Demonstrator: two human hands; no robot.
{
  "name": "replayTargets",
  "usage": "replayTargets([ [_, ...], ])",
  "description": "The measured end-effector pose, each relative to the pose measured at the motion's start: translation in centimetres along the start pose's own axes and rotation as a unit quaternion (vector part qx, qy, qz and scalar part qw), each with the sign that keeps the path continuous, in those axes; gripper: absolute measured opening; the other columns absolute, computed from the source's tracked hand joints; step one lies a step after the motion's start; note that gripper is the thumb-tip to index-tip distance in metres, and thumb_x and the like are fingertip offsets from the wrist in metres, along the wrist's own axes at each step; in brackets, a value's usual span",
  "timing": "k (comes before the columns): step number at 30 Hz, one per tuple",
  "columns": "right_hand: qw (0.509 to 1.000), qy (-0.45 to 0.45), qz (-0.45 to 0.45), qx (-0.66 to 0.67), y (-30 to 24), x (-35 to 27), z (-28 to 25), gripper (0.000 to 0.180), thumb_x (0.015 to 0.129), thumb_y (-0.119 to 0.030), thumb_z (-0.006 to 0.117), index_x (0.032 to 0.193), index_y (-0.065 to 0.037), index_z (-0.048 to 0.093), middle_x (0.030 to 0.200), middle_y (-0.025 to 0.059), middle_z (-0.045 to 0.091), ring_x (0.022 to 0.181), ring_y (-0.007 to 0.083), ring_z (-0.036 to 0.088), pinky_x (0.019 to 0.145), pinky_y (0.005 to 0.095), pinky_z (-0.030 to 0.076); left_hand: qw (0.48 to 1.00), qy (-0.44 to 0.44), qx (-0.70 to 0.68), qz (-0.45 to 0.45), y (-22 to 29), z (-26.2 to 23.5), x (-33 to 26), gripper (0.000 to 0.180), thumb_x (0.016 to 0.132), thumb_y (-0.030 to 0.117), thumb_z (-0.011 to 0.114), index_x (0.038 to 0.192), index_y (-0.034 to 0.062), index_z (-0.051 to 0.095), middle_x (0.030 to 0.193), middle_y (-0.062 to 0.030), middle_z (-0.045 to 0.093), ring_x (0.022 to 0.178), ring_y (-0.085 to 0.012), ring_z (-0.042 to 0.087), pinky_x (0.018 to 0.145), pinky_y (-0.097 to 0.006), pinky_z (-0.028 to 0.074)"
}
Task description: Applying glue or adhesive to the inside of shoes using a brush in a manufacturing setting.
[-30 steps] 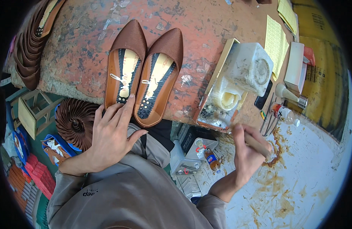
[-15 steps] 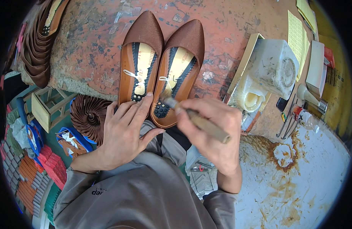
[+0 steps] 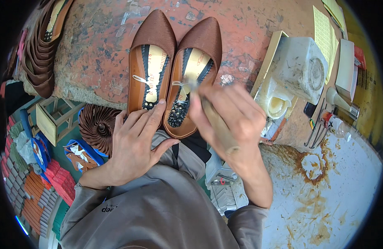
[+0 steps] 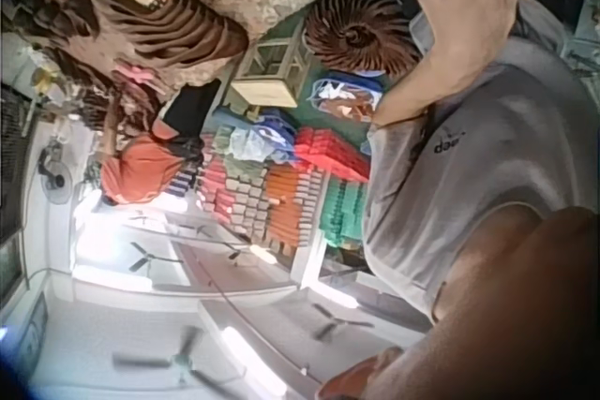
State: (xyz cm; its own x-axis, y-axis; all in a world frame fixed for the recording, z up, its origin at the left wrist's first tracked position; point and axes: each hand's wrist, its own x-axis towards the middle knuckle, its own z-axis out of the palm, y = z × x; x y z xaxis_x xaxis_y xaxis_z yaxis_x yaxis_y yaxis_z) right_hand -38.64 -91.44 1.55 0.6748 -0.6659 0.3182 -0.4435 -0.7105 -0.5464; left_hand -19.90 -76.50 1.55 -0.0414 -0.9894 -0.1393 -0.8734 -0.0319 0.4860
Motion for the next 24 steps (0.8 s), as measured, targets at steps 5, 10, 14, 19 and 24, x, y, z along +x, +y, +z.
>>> replayTargets([
  [5,0.981,0.118,-0.079,-0.134,2.4,0.3,3.9,0.027,0.079,0.002,0.087,0.104,0.001,0.077,0.094,0.0108,0.072,0.081,0.0245,0.069,0.066,0.0363,0.057,1.000,-0.008,-0.001,-0.002,-0.2,-0.1,0.3,0.091,0.087,0.046,0.086,0.156,-0.0026,0.054,0.129,-0.0144,0.072,0.112,-0.0294,0.066,0.097,-0.047,0.044],
  [10,0.997,-0.042,0.058,-0.024,-4.9,-3.1,-0.8,0.030,0.081,0.001,0.085,0.110,0.002,0.076,0.092,0.0117,0.070,0.076,0.0275,0.064,0.066,0.0390,0.055,1.000,0.003,-0.003,-0.001,0.0,0.0,0.1,0.091,0.086,0.043,0.087,0.157,-0.0032,0.053,0.129,-0.0142,0.073,0.111,-0.0295,0.065,0.098,-0.048,0.045],
  [14,0.997,0.001,0.068,-0.038,-3.6,-0.9,-0.3,0.024,0.084,0.004,0.084,0.107,0.001,0.078,0.087,0.0122,0.072,0.077,0.0279,0.068,0.068,0.0371,0.055,1.000,-0.004,-0.017,-0.007,0.3,0.1,0.2,0.089,0.086,0.039,0.087,0.157,-0.0014,0.052,0.135,-0.0128,0.072,0.113,-0.0276,0.065,0.103,-0.056,0.044],
  [19,0.998,0.014,0.057,-0.004,-2.8,-0.5,0.4,0.015,0.087,-0.004,0.086,0.100,-0.001,0.080,0.083,0.0105,0.074,0.068,0.0255,0.068,0.063,0.0334,0.053,0.999,-0.027,-0.021,-0.007,-0.1,0.0,-0.1,0.087,0.088,0.037,0.085,0.158,-0.0024,0.052,0.137,-0.0133,0.071,0.115,-0.0279,0.064,0.105,-0.054,0.043],
  [24,0.907,0.224,0.355,0.047,-0.8,-3.8,-10.5,0.015,0.101,-0.009,0.072,0.099,0.006,0.075,0.086,0.0112,0.078,0.075,0.0127,0.070,0.069,0.0248,0.054,1.000,-0.027,-0.016,0.001,0.1,-0.4,-0.2,0.086,0.089,0.028,0.084,0.160,-0.0023,0.047,0.138,-0.0156,0.070,0.118,-0.0295,0.063,0.106,-0.056,0.042],
])
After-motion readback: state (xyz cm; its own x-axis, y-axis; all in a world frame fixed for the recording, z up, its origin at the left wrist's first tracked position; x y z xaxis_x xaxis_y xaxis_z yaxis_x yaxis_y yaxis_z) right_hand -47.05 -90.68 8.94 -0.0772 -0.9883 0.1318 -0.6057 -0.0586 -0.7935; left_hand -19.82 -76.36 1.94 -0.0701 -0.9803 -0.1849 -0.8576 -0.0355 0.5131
